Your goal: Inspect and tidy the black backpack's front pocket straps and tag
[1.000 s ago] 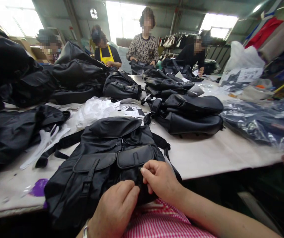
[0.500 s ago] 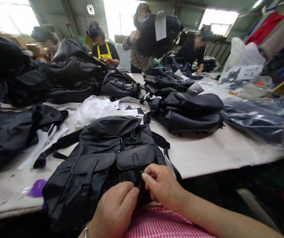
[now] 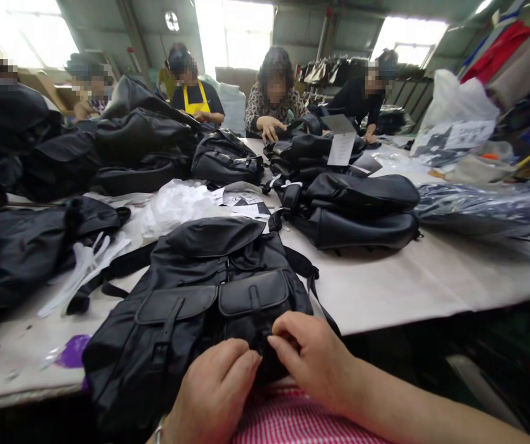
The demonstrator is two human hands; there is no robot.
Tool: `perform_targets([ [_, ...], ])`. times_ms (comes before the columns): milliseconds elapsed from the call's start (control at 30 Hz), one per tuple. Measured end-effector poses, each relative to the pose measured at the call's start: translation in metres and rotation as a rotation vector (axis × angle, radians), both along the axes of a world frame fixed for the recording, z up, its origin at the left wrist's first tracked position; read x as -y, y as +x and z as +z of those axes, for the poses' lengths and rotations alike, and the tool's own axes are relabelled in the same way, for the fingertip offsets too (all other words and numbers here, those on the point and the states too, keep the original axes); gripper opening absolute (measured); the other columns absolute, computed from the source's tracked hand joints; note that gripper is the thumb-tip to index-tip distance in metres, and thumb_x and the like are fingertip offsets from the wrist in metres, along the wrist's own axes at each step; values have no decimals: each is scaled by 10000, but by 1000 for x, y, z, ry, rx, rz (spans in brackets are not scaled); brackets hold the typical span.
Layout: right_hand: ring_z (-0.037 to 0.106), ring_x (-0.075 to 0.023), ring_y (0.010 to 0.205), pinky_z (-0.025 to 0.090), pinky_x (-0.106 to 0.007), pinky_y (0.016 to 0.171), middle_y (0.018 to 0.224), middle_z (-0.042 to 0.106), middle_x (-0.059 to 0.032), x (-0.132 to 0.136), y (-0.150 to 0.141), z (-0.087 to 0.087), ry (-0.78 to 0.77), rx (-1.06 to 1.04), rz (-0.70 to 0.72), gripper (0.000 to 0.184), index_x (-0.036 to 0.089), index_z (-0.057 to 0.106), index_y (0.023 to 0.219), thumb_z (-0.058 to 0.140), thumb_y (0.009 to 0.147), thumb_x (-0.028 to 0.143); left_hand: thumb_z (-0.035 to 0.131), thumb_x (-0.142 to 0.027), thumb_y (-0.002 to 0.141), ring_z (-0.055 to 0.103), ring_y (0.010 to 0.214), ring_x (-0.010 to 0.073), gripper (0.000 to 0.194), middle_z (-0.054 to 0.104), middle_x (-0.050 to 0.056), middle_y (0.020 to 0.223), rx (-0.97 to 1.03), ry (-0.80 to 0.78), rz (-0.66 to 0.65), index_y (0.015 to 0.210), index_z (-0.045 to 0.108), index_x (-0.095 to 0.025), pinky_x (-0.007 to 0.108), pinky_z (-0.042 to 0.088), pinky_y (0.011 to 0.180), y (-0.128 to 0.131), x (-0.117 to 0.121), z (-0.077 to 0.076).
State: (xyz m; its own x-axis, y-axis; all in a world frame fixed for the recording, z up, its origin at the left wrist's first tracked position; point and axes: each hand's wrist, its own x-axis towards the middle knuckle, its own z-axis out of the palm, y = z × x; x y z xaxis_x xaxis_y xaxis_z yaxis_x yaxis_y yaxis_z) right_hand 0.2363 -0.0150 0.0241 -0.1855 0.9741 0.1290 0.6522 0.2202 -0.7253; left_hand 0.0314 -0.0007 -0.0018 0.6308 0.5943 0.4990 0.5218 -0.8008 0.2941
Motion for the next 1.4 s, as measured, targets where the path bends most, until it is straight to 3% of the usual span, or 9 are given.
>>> perform_targets([
  [133,619,-171,833,494,-286,759,902,676,-63,-4,5,-2,180,-99,161,206,182,651,1066,475,961,163,532,-114,932,600,680,151,129,638,48,802,-14,14,-21,952,653,-153,251,502,580,-2,0,-2],
  [433,589,-158,733,469,-256,664,819,637,-58,-13,-3,-15,200,21,244,206,159,646,904,451,924,97,472,-116,957,635,741,178,173,673,82,894,-92,52,-55,999,639,-139,263,527,593,-4,-2,-7],
  [600,544,-141,652,406,-250,573,758,596,-27,-2,-1,-14,175,222,260,183,175,609,789,484,900,101,423,-155,981,600,660,150,223,636,38,792,-120,16,-36,908,633,-178,235,475,532,-2,-1,-8],
  [667,569,-153,706,426,-258,601,809,617,-43,4,4,-11,197,209,267,166,174,622,839,486,929,142,440,-162,978,587,643,145,221,617,27,758,-103,11,-21,868,630,-185,232,472,536,-1,-2,-6],
  [767,586,-177,813,454,-292,693,923,636,-80,15,10,-10,285,171,234,150,169,633,973,485,958,187,476,-173,972,591,661,135,208,611,27,762,-37,-29,26,840,636,-187,230,503,602,1,-3,0],
  [933,514,-170,616,327,-324,559,686,572,-29,20,4,-18,388,376,216,243,191,571,723,538,946,283,480,-181,976,573,632,124,244,586,21,734,17,-85,81,778,622,-184,226,489,596,6,-3,8],
  [1033,535,-194,631,300,-328,559,686,588,-42,14,-6,-20,408,457,130,252,192,563,719,600,899,364,482,-179,976,575,647,125,232,588,24,750,45,-120,96,785,616,-180,228,500,621,8,-3,10],
  [1300,577,-185,640,291,-325,564,708,620,-33,4,-15,-9,184,386,-20,171,203,569,729,591,856,316,523,-192,961,598,668,123,184,613,6,775,144,-176,144,802,616,-194,240,481,622,13,-8,15],
  [1400,581,-186,642,295,-325,563,719,631,-30,5,-16,-8,168,388,-40,156,206,578,739,575,863,301,526,-205,957,611,682,130,179,623,4,780,144,-237,166,805,621,-202,246,487,628,13,-8,17],
])
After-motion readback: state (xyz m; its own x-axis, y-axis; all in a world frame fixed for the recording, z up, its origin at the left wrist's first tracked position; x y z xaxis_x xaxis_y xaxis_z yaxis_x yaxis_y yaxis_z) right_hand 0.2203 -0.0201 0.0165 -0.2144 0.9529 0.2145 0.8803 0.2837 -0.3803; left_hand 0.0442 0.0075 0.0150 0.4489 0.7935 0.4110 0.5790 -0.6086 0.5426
